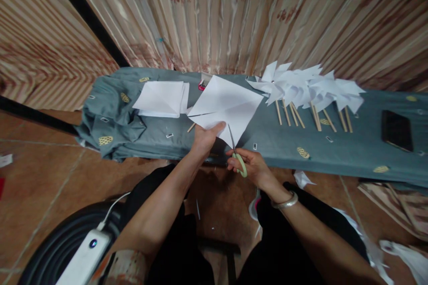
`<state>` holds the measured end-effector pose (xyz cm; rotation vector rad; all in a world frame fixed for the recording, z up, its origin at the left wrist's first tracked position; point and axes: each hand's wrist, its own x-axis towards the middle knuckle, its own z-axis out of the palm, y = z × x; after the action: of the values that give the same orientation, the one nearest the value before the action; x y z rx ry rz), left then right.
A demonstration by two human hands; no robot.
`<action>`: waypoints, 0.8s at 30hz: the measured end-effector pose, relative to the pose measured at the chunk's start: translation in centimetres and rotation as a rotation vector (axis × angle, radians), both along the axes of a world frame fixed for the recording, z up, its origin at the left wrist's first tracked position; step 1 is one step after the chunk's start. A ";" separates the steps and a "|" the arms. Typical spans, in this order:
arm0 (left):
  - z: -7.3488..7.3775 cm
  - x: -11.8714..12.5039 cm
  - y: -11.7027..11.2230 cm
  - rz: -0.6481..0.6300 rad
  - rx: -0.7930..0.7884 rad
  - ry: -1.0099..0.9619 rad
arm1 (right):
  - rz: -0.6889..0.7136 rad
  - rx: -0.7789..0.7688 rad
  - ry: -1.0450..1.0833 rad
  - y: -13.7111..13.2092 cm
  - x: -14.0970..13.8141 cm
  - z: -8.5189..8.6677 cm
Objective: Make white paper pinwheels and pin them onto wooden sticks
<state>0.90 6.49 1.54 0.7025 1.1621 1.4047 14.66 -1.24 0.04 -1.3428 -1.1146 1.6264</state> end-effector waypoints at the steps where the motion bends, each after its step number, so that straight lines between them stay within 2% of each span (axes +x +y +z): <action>1: 0.0 0.0 0.0 -0.001 0.005 -0.005 | -0.001 -0.002 -0.001 0.0 0.0 0.0; 6: 0.0 0.0 0.0 -0.010 0.040 -0.015 | -0.012 -0.036 0.016 0.1 0.0 0.1; 18: -0.5 0.0 -0.3 -0.044 0.002 0.017 | -0.026 -0.025 -0.001 0.4 0.0 0.0; 24: -0.1 0.1 -0.6 -0.069 0.009 0.040 | 0.005 0.051 -0.038 0.5 0.4 0.1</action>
<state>1.01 5.84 1.47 0.7737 1.1525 1.3440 15.04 -0.79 0.11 -1.3442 -1.1748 1.5712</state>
